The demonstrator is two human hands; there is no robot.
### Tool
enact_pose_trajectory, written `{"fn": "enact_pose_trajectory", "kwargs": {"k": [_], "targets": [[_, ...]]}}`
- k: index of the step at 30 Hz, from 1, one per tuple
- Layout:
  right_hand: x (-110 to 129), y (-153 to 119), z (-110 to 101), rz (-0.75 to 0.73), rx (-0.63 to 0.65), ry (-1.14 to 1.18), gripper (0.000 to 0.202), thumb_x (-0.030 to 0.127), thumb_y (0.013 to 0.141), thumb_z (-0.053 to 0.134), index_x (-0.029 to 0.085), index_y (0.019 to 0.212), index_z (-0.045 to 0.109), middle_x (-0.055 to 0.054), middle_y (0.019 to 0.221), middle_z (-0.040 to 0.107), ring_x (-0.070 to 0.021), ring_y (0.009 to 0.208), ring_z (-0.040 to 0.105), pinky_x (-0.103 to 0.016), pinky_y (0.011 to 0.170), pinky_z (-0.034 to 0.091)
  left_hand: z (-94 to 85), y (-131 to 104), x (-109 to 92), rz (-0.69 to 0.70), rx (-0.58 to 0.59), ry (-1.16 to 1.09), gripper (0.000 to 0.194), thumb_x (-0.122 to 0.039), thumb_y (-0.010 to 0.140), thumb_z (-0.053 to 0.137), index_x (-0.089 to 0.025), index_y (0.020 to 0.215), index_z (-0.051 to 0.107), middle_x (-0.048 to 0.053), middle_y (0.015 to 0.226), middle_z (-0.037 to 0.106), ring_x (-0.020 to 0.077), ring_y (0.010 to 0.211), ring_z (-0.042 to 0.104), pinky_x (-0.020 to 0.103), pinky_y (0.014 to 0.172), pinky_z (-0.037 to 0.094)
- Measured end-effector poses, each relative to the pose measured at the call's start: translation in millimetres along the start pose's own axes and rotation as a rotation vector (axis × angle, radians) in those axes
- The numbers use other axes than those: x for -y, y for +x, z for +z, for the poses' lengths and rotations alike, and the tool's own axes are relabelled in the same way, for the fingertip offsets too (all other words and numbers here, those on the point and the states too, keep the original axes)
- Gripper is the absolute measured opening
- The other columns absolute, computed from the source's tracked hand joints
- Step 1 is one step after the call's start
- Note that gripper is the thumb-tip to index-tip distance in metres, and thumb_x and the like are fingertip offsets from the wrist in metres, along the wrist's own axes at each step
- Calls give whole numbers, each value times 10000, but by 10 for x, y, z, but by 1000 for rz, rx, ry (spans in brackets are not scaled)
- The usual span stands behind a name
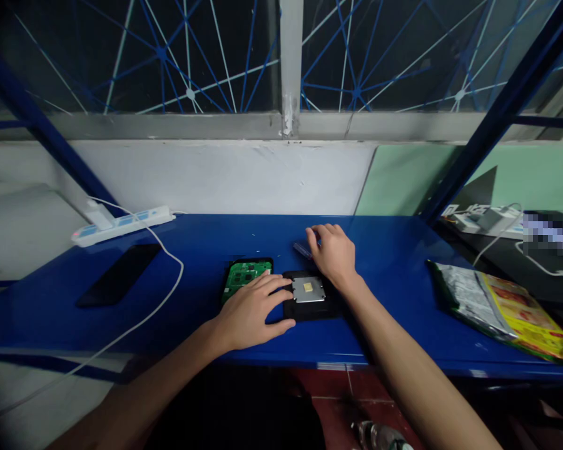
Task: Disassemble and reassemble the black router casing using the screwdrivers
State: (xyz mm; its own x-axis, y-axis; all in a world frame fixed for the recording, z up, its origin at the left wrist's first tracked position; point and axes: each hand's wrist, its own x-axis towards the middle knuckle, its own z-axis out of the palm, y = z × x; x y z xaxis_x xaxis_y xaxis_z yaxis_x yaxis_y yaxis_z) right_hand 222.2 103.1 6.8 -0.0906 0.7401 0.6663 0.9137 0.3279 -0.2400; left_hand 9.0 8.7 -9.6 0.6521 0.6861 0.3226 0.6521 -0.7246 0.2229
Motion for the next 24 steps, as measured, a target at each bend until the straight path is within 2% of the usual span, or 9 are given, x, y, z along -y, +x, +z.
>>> {"fn": "enact_pose_trajectory", "kwargs": {"k": [6,9,12,15,19,22,24], "targets": [[13,-12,-26,7,-17,11,368,418,1015,425,212,934,719,-62,852,745,-231,845,641,-322,682,427,14,96,-86,40,13,99,438,-542,917,610,-188,1171,655,100,1341,617,298,1296,532,475,1173,347],[27,-16,-43,-2,-7,20,356,409,1017,433,210,930,714,-59,862,745,-229,843,642,-324,689,437,-43,102,-119,59,32,175,456,-566,913,612,-195,1174,659,109,1352,607,326,1291,528,515,1169,324],[30,-23,-50,-22,13,49,329,398,1012,452,207,935,708,-61,871,743,-236,856,639,-334,723,459,-146,63,-62,54,12,166,491,-582,885,646,-213,1209,643,96,1373,595,324,1297,518,521,1179,303],[50,-31,-68,-115,72,133,296,393,1007,473,208,984,703,-60,896,735,-240,880,627,-354,768,486,-303,-26,138,14,3,101,550,-599,845,683,-224,1243,621,94,1382,591,313,1294,519,520,1169,320],[174,-49,-144,-310,262,313,302,442,987,516,214,1092,682,-72,1011,711,-233,944,615,-394,857,511,-496,-189,524,-41,30,8,772,-633,759,744,-196,1355,523,146,1448,519,352,1319,485,571,1148,335],[312,-86,-202,-415,416,368,430,563,925,573,206,1145,668,-100,1119,675,-256,1030,613,-447,929,502,-529,-294,757,-59,80,-74,969,-692,710,753,-186,1457,401,188,1514,423,397,1376,414,593,1116,375],[388,-123,-224,-485,521,370,612,691,803,645,183,1143,675,-125,1157,654,-290,1066,615,-492,974,486,-500,-340,854,-74,117,-116,1040,-705,678,773,-193,1484,360,197,1527,397,411,1389,395,601,1115,376]]}}
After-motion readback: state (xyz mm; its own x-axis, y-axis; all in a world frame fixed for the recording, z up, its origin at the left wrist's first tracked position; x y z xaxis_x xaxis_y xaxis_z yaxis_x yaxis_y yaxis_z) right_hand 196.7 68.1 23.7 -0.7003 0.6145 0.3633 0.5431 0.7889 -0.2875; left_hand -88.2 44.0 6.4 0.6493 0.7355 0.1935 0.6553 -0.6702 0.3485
